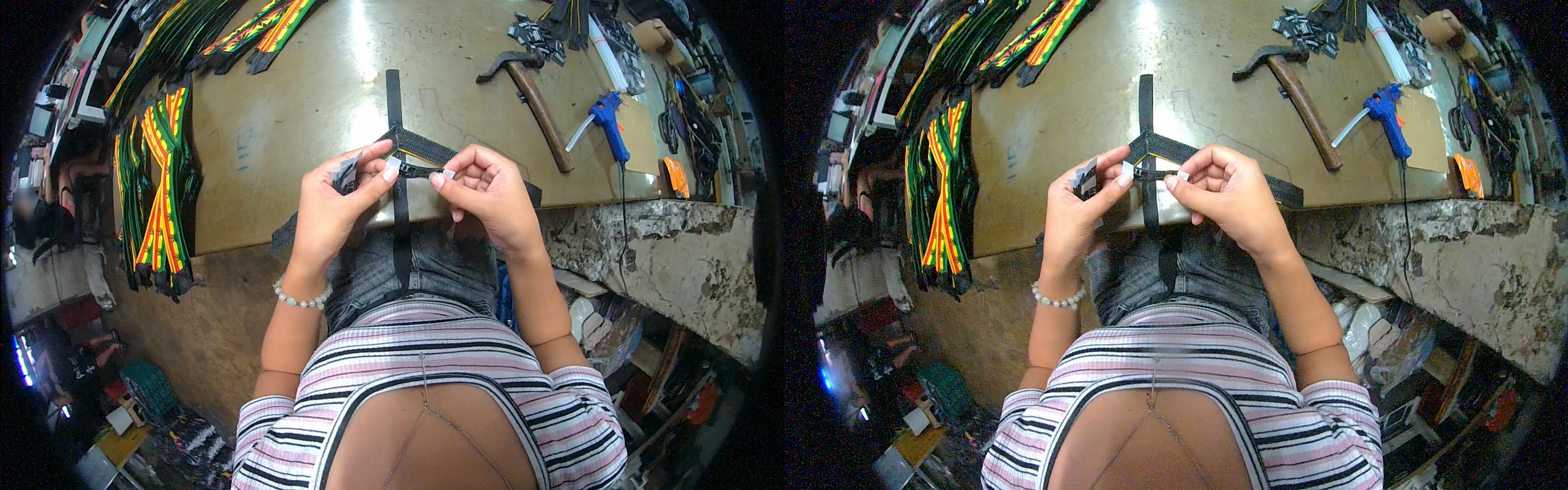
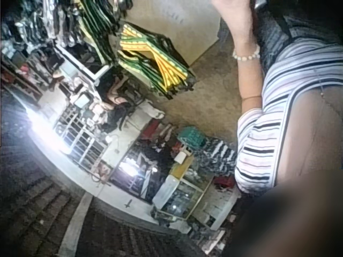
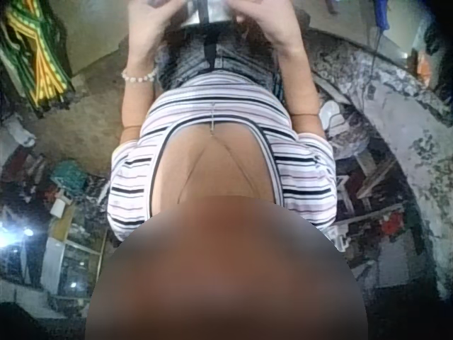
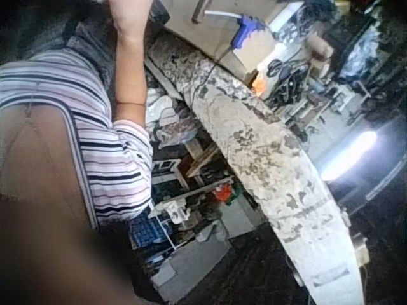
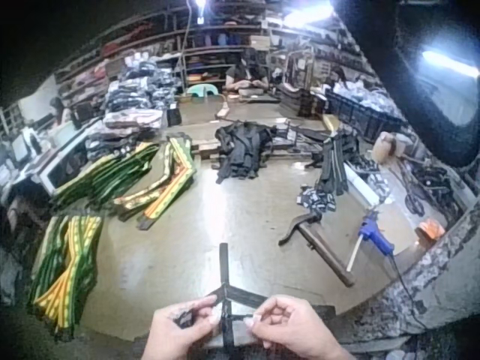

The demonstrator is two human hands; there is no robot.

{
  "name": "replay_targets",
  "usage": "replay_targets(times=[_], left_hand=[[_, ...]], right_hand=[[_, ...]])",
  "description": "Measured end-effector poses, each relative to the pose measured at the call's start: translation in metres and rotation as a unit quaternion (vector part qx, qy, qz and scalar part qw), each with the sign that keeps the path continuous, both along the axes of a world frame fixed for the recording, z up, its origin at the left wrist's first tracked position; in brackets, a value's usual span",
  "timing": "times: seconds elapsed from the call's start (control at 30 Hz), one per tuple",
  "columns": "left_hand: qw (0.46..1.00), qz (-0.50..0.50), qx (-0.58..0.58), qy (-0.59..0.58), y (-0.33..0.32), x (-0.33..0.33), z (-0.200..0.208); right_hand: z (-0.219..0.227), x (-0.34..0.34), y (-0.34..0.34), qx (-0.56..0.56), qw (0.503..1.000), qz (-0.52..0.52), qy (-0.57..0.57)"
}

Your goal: The person assembles straps by applying hot glue to black webbing, attaching colorful patterned fabric, and securing small white rectangular pieces. The person repeatedly folds and presses the components together on a workbench.

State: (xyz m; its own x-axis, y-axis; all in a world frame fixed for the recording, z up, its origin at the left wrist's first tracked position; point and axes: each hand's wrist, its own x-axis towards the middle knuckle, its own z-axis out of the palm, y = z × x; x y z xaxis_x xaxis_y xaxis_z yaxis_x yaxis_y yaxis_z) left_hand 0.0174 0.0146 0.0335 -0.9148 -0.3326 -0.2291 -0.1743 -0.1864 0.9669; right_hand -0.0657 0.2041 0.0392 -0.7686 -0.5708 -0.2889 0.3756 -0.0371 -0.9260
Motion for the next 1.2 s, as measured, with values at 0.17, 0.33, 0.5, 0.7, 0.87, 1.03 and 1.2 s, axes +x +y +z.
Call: replay_targets(times=[0.17,0.33,0.5,0.7,0.87,1.03,1.2], left_hand=[[0.992,0.03,-0.112,0.057,0.022,0.002,-0.002],[0.955,0.113,-0.226,0.156,0.035,0.0,-0.007],[0.895,0.126,-0.353,0.242,0.035,-0.003,-0.007],[0.858,0.042,-0.411,0.306,0.031,0.006,-0.002],[0.923,0.055,-0.287,0.251,0.036,0.007,0.0],[0.995,0.039,-0.048,0.077,0.033,0.011,0.007],[0.997,-0.001,-0.007,0.083,0.031,0.009,0.011]], right_hand=[[0.003,0.015,-0.013,-0.024,0.995,-0.078,0.058],[-0.001,0.027,-0.023,0.032,0.954,-0.165,0.248],[0.0,0.033,-0.024,0.097,0.917,-0.19,0.336],[0.011,0.044,-0.015,0.014,0.953,-0.091,0.288],[0.021,0.042,-0.004,0.017,0.946,-0.037,0.322],[0.03,0.029,0.004,0.007,0.981,-0.056,0.188],[0.022,0.006,0.007,-0.075,0.992,0.06,0.087]])
